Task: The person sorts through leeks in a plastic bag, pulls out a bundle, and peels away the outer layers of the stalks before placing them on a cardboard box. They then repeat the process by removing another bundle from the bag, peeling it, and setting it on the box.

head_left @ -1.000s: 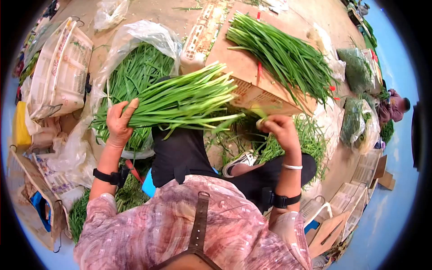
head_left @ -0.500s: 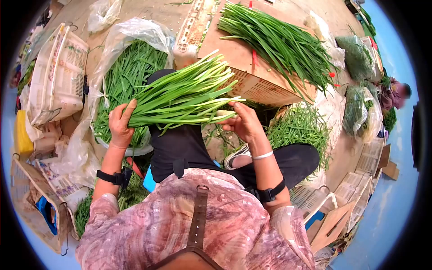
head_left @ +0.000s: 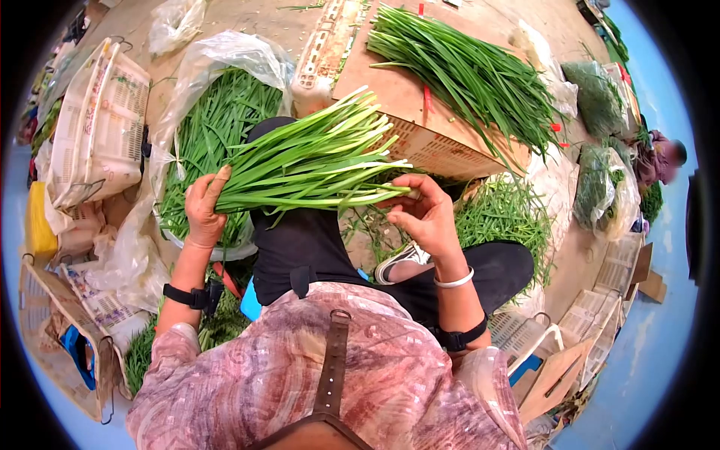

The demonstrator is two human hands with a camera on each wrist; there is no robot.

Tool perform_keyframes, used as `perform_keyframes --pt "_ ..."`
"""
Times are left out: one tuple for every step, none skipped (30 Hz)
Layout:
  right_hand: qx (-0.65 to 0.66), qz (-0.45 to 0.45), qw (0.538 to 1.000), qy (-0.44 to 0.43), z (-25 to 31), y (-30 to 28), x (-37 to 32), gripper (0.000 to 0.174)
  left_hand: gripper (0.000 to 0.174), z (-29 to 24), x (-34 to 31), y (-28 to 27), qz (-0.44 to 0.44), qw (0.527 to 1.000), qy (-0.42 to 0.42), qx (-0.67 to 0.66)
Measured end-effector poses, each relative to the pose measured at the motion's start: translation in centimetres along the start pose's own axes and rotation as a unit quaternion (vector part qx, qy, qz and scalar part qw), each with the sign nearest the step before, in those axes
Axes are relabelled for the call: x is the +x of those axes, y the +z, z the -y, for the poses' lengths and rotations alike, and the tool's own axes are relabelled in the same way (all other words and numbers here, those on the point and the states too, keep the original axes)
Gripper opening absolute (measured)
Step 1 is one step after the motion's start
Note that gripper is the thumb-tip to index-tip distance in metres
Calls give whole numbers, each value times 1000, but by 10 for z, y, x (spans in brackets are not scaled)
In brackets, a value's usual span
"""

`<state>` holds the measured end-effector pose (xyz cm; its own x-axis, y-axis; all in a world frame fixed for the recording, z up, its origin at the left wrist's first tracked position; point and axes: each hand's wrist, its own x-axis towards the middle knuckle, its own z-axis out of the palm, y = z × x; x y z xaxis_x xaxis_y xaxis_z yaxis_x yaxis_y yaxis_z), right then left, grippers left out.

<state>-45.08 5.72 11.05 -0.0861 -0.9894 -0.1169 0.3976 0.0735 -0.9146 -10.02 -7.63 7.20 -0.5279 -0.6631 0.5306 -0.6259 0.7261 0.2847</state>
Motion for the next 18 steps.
perform_keyframes --pt "-185 8 982 -44 1 0 1 31 67 1 -1 0 -1 1000 0 1" --pt "-365 15 927 -86 2 1 2 27 68 4 -2 1 6 1000 2 6" --pt "-496 15 851 -171 5 4 4 22 70 5 -3 1 13 1000 4 12" --pt "-496 16 851 -172 4 5 4 22 70 3 -1 2 12 1000 3 12" --pt "-512 4 840 -178 2 6 5 21 71 1 0 2 8 1000 4 6" --pt "-528 -8 829 -184 -1 7 5 19 72 0 2 1 4 1000 5 1" --pt "-479 -22 851 -212 -5 5 6 14 72 0 1 1 3 1000 4 3" --pt "-479 -20 851 -213 -11 4 6 14 73 0 0 3 3 1000 -1 -3" --pt "-319 -91 930 -159 -18 4 3 10 73 0 -2 4 3 1000 -6 -9" --pt "-147 -158 971 -98 -24 2 1 8 73 1 -3 5 3 1000 -7 -9" --pt "-76 -182 978 -63 -26 -4 1 9 72 2 -5 7 2 1000 -4 -12" --pt "45 -186 980 -60 -26 -8 0 9 71 4 -4 8 -1 1000 -1 -16" --pt "109 -211 970 -54 -22 -12 -3 10 71 4 -4 8 -2 1000 -1 -16" --pt "172 -236 955 -48 -15 -14 -7 11 70 4 -4 8 0 1000 -2 -13" --pt "208 -221 951 -57 -15 -30 -13 12 70 4 -4 8 1 1000 -4 -11" --pt "243 -205 946 -66 -18 -55 -22 14 70 4 -4 9 -2 1000 -6 -11" --pt "245 -149 957 -38 -23 -85 -32 13 68 4 -4 10 -5 1000 -3 -11" --pt "69 -130 987 59 -14 -101 -40 15 67 4 -5 9 -7 1000 0 -11"
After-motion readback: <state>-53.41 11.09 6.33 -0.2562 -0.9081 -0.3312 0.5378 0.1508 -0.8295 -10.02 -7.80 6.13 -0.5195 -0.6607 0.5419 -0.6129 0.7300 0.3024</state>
